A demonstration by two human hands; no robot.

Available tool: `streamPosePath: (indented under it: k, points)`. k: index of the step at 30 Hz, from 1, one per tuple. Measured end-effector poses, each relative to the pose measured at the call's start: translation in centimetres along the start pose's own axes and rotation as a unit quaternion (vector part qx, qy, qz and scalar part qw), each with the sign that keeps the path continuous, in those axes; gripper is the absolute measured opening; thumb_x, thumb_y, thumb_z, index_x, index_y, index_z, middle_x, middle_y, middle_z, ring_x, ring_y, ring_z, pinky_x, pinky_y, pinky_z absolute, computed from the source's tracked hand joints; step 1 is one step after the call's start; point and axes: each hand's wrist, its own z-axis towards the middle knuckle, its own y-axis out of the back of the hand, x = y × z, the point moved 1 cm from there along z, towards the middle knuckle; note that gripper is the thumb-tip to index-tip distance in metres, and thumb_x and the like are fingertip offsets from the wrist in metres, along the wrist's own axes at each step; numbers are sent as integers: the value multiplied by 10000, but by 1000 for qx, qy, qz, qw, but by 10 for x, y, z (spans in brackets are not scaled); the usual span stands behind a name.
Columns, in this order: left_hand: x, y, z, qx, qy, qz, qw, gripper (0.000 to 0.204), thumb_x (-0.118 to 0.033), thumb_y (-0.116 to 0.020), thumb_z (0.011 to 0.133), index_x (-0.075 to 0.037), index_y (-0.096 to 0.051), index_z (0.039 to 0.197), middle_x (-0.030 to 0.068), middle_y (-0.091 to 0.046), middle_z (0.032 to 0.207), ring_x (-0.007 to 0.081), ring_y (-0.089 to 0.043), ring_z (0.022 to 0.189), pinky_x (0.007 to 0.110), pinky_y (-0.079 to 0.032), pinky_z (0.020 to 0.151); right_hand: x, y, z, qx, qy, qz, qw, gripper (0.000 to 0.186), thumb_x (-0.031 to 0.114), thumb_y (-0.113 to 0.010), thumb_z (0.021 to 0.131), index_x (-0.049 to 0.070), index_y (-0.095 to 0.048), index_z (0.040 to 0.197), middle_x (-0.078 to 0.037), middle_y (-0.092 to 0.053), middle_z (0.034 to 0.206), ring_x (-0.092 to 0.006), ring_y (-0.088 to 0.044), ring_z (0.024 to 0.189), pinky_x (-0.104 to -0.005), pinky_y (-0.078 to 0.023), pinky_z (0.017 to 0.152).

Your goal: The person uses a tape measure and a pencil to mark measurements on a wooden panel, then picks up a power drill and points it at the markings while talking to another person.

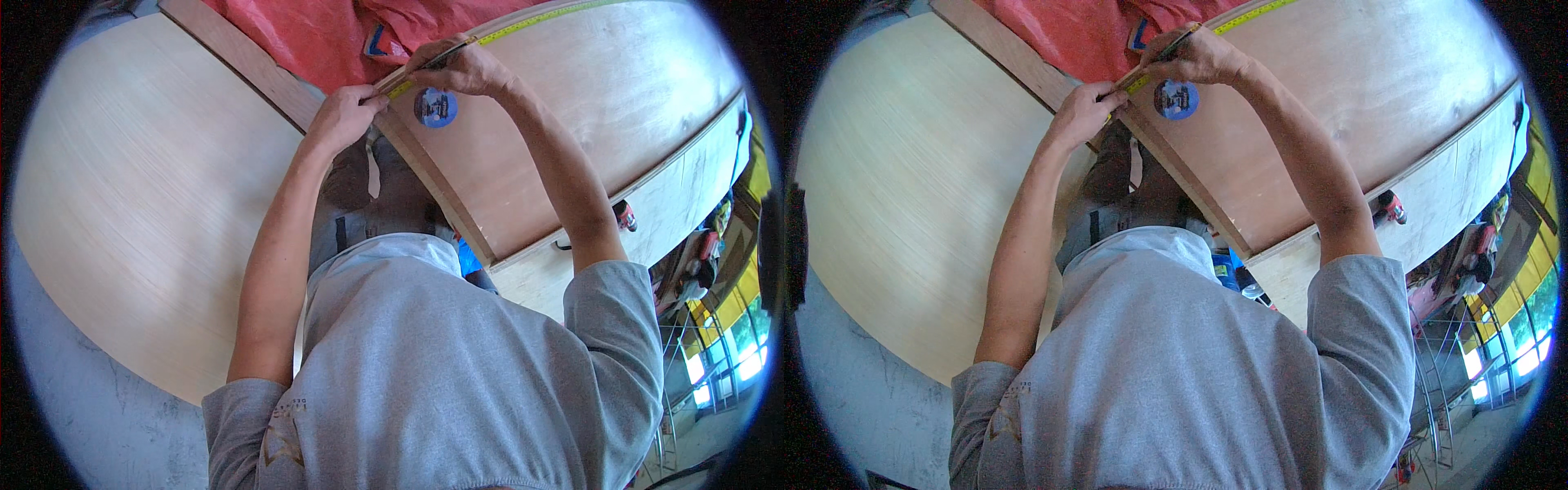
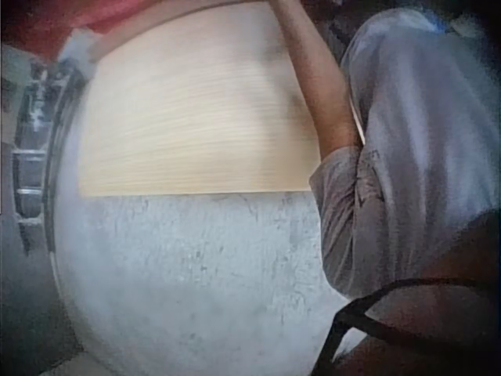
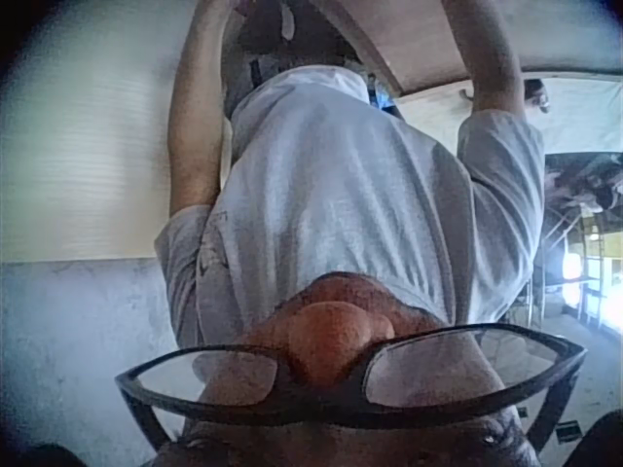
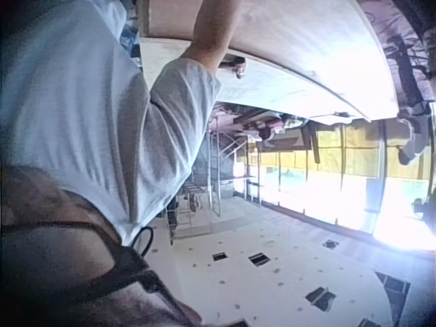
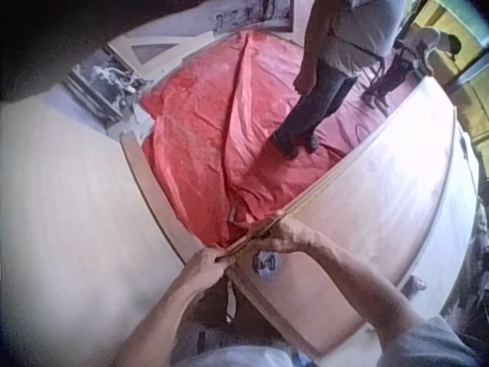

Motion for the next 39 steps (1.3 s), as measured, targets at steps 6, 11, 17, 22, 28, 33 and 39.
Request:
streamPosePath:
  k: [6, 11, 17, 22, 28, 33, 39]
  points:
    - [-9, 1, -1, 10, 7, 3, 1000, 353, -332, -635, 1014, -31, -761, 1148, 210, -773, 1033, 355, -740, 1001, 434, -534, 882, -7, 2, -2, -14, 45, -37, 998, 194, 181, -775, 931, 46, -782, 1071, -45, -725, 765, -110, -673, 642, -295, -566, 599]
    - [-11, 5, -4, 8, 12, 21, 1000, 353, -332, -627, 1017, -33, -762, 1146, 211, -771, 1046, 369, -736, 1010, 442, -533, 890, -2, 4, 1, -4, 41, -52, 998, 205, 205, -783, 922, 51, -781, 1056, -77, -756, 860, -162, -713, 751, -330, -580, 711]
    - [-7, 1, 0, 9, 11, 27, 1000, 355, -336, -622, 1018, -52, -763, 1178, 220, -767, 1068, 374, -734, 1035, 442, -534, 912, -7, 2, 0, 0, 43, -28, 999, 190, 179, -778, 918, 46, -772, 1054, -55, -720, 790, -116, -664, 644, -299, -553, 603]
    - [-12, 5, -4, 12, 9, 20, 1000, 347, -331, -628, 1014, -65, -764, 1190, 226, -764, 1073, 371, -734, 1038, 445, -533, 916, -3, 2, 0, 13, -9, -10, 1000, 193, 184, -777, 919, 44, -769, 1053, -57, -718, 797, -122, -659, 658, -304, -549, 613]
    - [-11, 5, -3, 10, -3, 32, 999, 346, -330, -632, 1009, -62, -766, 1182, 228, -762, 1068, 372, -731, 1030, 446, -529, 911, -6, 2, -1, 16, -26, 10, 999, 201, 193, -770, 931, 49, -771, 1070, -58, -726, 811, -114, -661, 671, -302, -548, 624]
    - [-9, 4, -2, 16, 8, 27, 999, 346, -325, -632, 1011, -53, -766, 1177, 231, -760, 1067, 375, -729, 1034, 444, -529, 913, -5, 0, -1, -5, 25, -19, 1000, 191, 187, -767, 939, 46, -773, 1068, -46, -721, 779, -113, -658, 656, -299, -542, 605]
    - [-3, 2, 0, 14, 4, 9, 1000, 343, -321, -635, 1010, -46, -765, 1169, 232, -760, 1069, 366, -731, 1035, 436, -529, 914, 0, 2, 0, 16, -3, 5, 1000, 190, 187, -758, 954, 40, -770, 1073, -46, -722, 796, -109, -659, 666, -295, -545, 612]
